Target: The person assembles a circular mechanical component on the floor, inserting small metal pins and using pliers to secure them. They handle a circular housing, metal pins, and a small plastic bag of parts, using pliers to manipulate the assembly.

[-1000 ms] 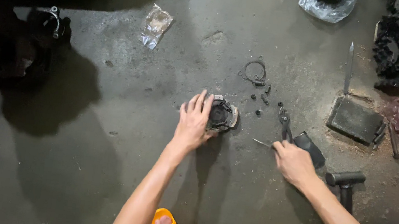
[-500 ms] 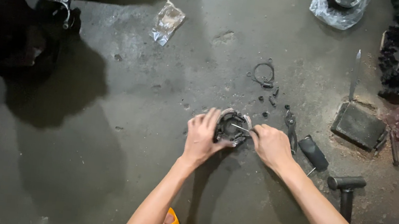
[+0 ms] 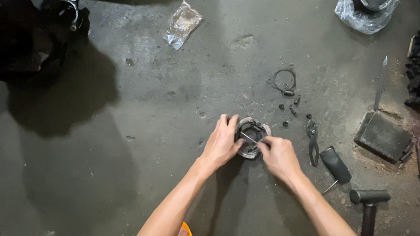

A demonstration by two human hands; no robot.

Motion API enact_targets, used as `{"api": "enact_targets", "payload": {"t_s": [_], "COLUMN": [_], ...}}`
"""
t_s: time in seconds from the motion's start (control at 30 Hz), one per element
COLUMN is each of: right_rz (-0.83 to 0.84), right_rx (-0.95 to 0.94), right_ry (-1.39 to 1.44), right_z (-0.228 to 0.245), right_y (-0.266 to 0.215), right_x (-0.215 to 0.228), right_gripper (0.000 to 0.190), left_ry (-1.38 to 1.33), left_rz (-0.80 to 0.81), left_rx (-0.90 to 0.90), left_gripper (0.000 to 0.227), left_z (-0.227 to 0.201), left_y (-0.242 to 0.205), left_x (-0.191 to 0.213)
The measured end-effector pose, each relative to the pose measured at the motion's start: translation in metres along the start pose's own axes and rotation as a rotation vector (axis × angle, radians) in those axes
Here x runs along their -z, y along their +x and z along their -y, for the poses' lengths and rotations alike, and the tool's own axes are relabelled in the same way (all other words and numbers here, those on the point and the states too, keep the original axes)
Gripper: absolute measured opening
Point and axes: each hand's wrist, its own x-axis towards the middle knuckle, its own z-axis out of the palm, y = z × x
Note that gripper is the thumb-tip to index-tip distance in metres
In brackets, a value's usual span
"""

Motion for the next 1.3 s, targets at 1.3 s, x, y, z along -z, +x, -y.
{"api": "enact_targets", "payload": {"t_s": [1.3], "right_rz": [0.455], "right_rx": [-0.186], "right_ry": [-0.162], "right_z": [0.063], "right_y": [0.057], "right_x": [0.021], "right_gripper": [0.031], "left_ry": [0.0], "left_rz": [-0.003], "left_rx": [0.262], "left_gripper": [0.033], "left_z": [-0.02], "left_y": [0.031], "left_x": [-0.008]}}
